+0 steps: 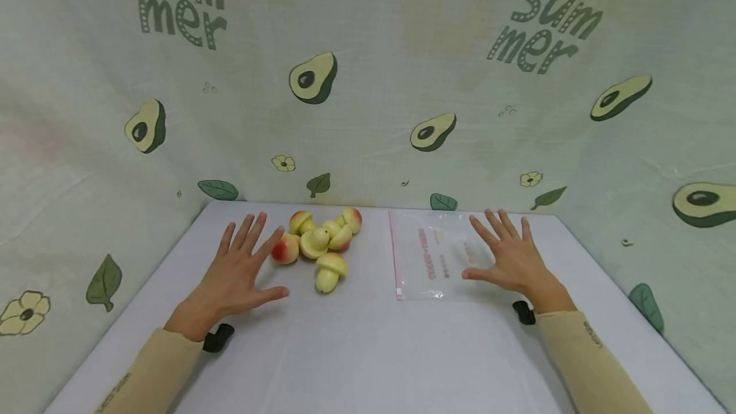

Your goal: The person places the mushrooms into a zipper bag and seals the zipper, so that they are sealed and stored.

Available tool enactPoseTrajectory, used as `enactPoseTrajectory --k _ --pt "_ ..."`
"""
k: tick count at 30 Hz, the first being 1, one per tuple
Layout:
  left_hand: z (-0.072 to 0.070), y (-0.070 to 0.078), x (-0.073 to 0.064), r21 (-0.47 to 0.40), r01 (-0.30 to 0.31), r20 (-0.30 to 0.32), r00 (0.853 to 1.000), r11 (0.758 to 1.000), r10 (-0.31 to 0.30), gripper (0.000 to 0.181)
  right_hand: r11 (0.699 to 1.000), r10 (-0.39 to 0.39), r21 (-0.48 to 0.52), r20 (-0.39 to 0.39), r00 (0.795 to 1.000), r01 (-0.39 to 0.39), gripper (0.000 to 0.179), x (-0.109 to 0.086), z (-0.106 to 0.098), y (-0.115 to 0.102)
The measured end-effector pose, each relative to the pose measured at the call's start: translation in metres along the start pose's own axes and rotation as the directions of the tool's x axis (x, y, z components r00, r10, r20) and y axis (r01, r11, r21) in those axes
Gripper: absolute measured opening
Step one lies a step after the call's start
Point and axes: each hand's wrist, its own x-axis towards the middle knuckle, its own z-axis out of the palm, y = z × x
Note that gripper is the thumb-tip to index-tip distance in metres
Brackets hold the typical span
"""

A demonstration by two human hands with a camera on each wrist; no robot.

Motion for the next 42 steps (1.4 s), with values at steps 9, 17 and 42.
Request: enactPoseTrajectory --k 9,17,42 --pt "0.003 0.021 0.008 -0.088 -0.055 0.012 0.998 0.995 0.056 0.106 0.997 -0.042 0.062 0.007 0.999 0.041 0.110 -0.002 0.002 -0.007" --pt "0.013 0.045 0.022 -0.177 -0.137 -0.004 0.990 0.975 0.138 0.103 0.993 -0.065 0.103 0.039 0.997 0.061 0.109 -0.002 0.004 -0.015" --pt "0.037 0.115 0.083 -0.396 -0.185 0.075 0.970 0.900 0.232 0.095 0.975 -0.138 0.186 0.070 0.988 0.123 0.105 0.037 0.018 -0.050"
